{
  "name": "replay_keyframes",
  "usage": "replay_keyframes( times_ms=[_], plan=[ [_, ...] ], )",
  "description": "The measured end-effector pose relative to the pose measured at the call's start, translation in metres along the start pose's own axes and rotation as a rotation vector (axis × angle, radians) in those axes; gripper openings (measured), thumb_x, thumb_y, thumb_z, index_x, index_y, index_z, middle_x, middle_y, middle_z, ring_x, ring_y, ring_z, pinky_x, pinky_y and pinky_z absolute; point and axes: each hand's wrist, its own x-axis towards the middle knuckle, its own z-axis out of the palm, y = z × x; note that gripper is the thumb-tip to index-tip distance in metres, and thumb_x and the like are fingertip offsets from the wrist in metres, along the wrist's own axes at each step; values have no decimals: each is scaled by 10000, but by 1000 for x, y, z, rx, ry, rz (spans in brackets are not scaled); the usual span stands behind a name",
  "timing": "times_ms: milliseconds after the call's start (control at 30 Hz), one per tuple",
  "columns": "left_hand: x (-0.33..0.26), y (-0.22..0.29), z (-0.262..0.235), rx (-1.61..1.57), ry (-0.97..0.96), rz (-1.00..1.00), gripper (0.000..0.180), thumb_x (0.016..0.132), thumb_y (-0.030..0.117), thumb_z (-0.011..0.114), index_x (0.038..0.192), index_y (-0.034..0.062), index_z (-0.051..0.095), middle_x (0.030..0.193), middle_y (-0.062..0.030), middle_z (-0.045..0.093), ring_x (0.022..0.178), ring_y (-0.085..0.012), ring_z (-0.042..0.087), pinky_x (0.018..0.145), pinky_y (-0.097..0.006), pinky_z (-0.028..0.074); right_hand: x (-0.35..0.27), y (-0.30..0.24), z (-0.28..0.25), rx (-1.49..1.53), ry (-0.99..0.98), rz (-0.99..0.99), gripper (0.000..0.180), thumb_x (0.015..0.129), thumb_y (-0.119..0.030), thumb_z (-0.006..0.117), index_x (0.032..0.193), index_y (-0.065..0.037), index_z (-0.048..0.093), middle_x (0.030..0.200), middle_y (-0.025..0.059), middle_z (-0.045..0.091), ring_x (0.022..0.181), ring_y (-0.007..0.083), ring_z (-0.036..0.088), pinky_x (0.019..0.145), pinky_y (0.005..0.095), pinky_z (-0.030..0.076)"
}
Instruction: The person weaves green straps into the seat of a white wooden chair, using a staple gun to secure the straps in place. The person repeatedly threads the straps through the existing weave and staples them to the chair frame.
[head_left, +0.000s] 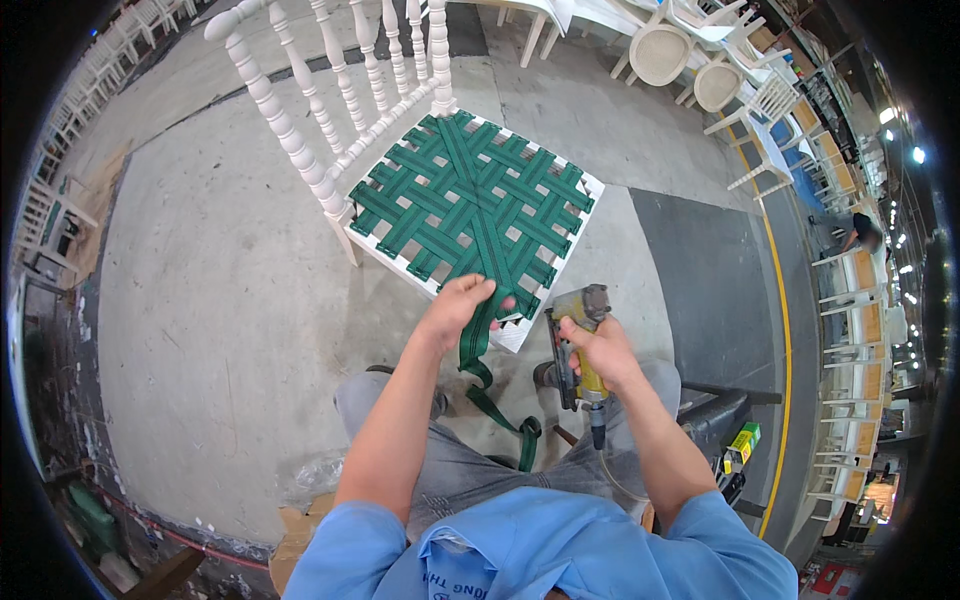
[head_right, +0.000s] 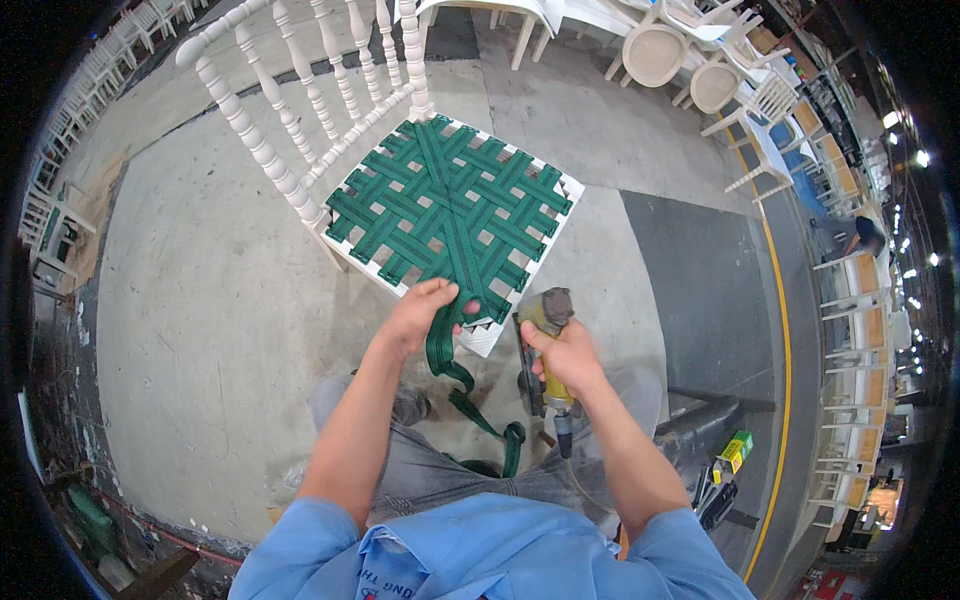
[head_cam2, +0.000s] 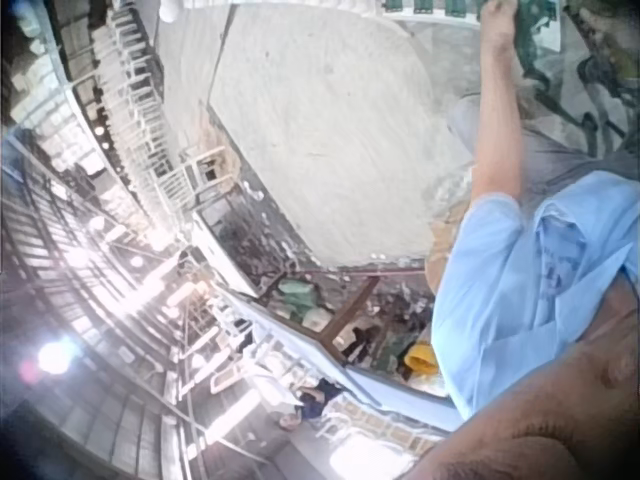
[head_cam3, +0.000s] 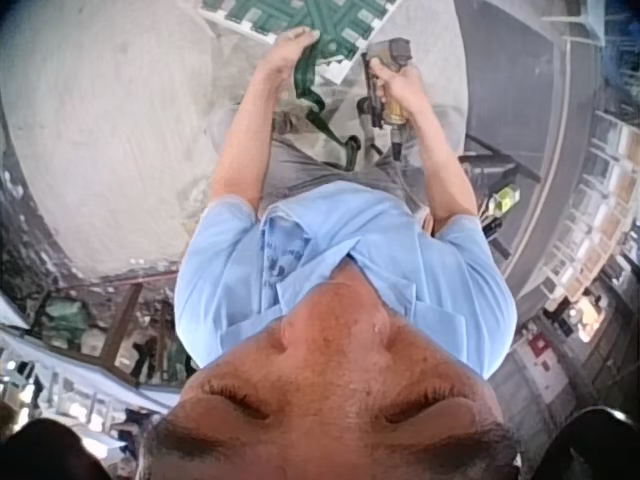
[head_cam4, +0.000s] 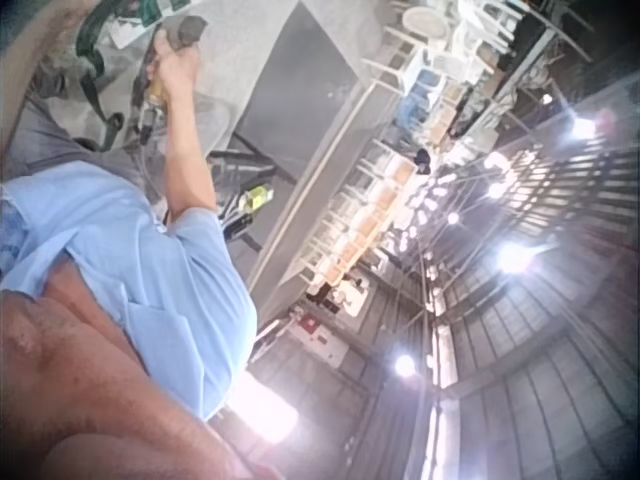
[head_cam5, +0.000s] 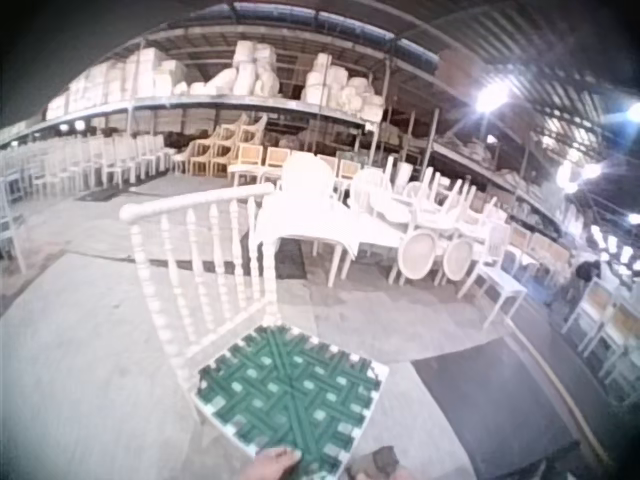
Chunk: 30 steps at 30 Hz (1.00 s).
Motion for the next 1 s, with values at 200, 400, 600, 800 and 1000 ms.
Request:
replay_keyframes(
  times_ms=[200, 400, 600, 800, 1000],
  plan=[
    [51, -9, -6, 108, 65, -5, 213, 1084, 243, 567, 1077, 46, 647, 1061, -74, 797, 579, -117, 563, 487, -282, 459, 22, -5, 28, -92, -27, -5, 343, 991, -334, 774, 1117, -35, 660, 838, 40, 670, 553, 144, 607, 484, 318, 493],
    [62, -18, -8, 153, 91, -27, 204, 1073, 236, 568, 1036, 50, 642, 1052, -68, 800, 592, -111, 577, 481, -291, 448, 35, -6, 39, -146, -38, 21, 411, 974, -371, 792, 1099, -9, 643, 798, 42, 661, 550, 144, 620, 486, 325, 501],
    [62, -16, -9, 113, 78, -37, 192, 1072, 239, 575, 1036, 62, 639, 1052, -76, 800, 610, -99, 596, 478, -285, 449, 38, -2, 45, -192, -30, 35, 413, 972, -366, 791, 1095, -1, 641, 809, 47, 667, 549, 145, 622, 488, 327, 500],
    [60, -17, -12, 23, 49, -60, 180, 1078, 225, 575, 1114, 56, 628, 1058, -90, 799, 657, -88, 653, 461, -254, 448, 38, -3, 49, -145, -53, 25, 406, 977, -357, 785, 1102, -1, 635, 820, 52, 676, 545, 149, 621, 487, 331, 496],
    [61, -18, -16, -5, 55, -77, 194, 1083, 235, 573, 1129, 53, 622, 1070, -95, 801, 655, -104, 656, 468, -265, 460, 34, -7, 56, -153, -88, 11, 408, 970, -360, 793, 1097, -6, 634, 830, 48, 679, 561, 144, 626, 489, 333, 494]
  ],
)
